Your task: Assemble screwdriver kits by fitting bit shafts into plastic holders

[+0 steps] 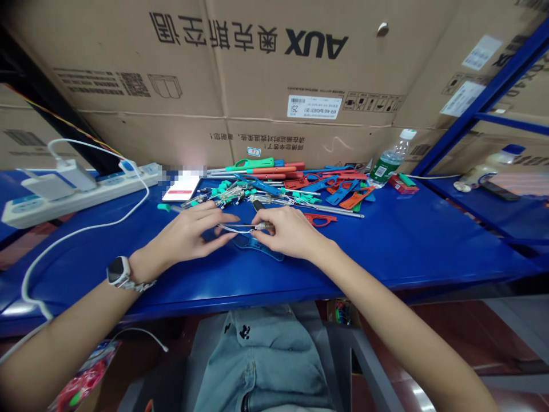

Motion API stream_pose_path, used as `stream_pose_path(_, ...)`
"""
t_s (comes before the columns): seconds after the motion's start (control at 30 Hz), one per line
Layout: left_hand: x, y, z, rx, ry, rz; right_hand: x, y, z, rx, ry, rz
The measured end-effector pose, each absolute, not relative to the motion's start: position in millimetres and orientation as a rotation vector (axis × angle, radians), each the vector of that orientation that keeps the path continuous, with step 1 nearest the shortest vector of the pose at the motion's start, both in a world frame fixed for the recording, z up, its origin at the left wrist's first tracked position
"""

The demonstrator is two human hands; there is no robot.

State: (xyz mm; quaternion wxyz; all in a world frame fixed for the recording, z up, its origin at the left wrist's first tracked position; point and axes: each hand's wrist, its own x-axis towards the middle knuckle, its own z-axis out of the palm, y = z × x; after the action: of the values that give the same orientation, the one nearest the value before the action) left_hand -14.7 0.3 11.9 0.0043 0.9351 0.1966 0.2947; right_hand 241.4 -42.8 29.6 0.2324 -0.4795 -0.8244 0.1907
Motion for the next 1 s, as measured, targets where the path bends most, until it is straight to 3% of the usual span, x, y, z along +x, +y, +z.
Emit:
stream_pose_path(0.23, -10, -1, 9, 2.616, 0.693, 0.84, 246, -45, 22, -1.241, -2.272, 0.891)
stream_pose_path(0.47, -8, 2, 9, 2.465, 0.792, 0.597, 241, -50, 14, -1.336, -2.375, 0.614)
stream_pose_path(0.67, -7, 7, 0, 2.666, 0.855, 0.658, 240, -51, 9, -1.351, -2.479, 0.355)
stream_pose_path(1.0, -27, 20, -4, 2.612, 1.027, 0.616, 220, -6, 10, -1.258, -2.573, 0.211)
